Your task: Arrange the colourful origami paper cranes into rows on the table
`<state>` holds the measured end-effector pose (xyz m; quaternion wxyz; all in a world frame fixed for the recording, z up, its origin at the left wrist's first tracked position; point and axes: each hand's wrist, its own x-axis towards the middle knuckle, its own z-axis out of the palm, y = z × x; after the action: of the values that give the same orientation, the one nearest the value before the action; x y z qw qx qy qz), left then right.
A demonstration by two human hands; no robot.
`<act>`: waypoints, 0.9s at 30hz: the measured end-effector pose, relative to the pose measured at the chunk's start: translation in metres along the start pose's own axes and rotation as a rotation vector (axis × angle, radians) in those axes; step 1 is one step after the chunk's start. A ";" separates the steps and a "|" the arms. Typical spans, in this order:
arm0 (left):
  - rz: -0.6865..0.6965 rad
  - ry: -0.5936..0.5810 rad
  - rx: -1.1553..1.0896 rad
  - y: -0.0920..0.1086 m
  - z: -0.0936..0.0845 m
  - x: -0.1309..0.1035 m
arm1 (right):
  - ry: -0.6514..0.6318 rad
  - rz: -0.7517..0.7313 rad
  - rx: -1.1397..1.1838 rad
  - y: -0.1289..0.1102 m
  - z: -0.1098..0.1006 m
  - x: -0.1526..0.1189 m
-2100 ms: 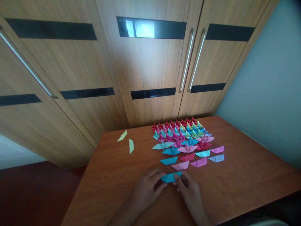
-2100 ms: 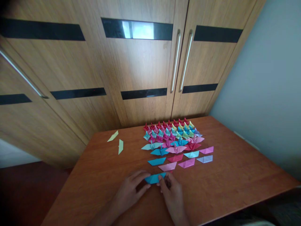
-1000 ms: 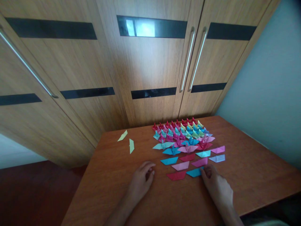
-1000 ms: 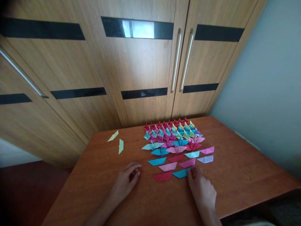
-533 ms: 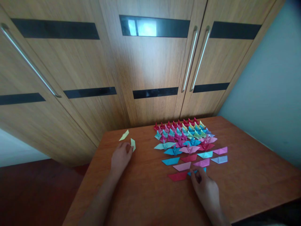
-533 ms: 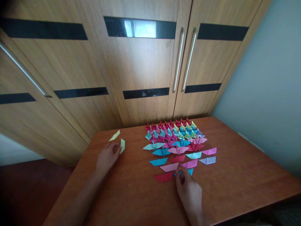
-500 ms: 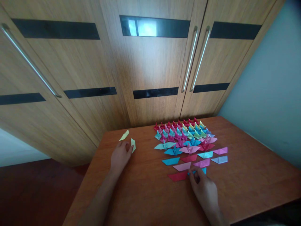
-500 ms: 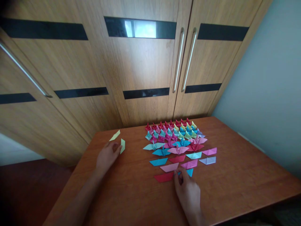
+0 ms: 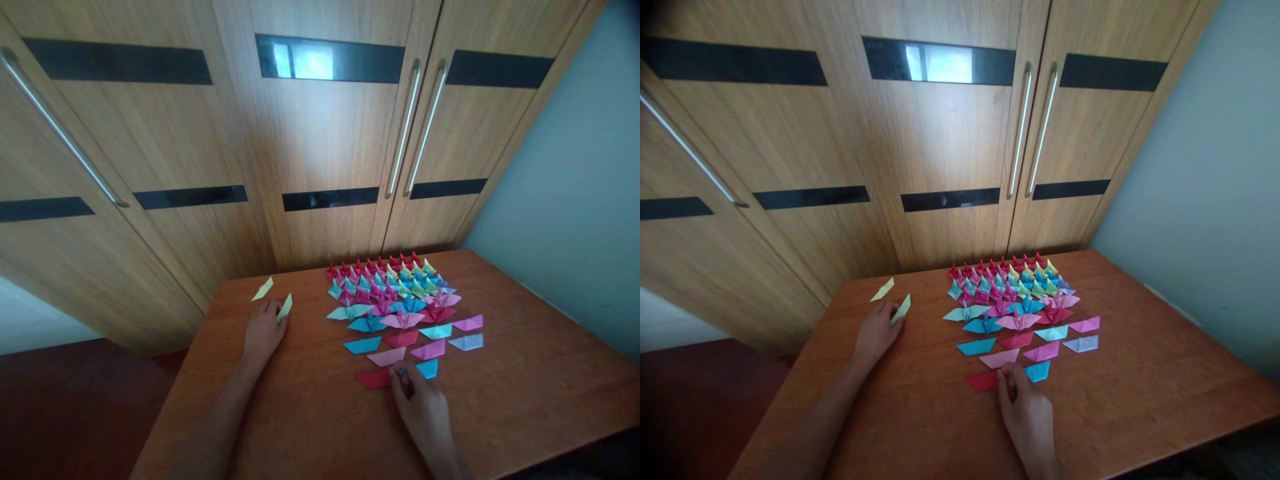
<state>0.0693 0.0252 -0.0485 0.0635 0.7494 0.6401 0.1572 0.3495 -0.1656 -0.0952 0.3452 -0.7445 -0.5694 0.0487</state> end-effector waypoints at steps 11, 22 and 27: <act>0.113 -0.122 -0.374 0.022 -0.008 -0.028 | -0.016 0.070 0.214 -0.010 -0.003 0.004; 0.318 -0.561 -0.794 0.099 -0.002 -0.099 | -0.233 0.149 0.568 -0.054 0.003 0.002; 0.296 -0.604 -0.876 0.097 0.002 -0.103 | -0.183 0.199 0.593 -0.046 0.003 -0.003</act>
<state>0.1476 -0.0924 -0.0375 0.5274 0.7465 0.3561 0.1941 0.3094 -0.1616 -0.0726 0.4879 -0.6561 -0.4835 0.3125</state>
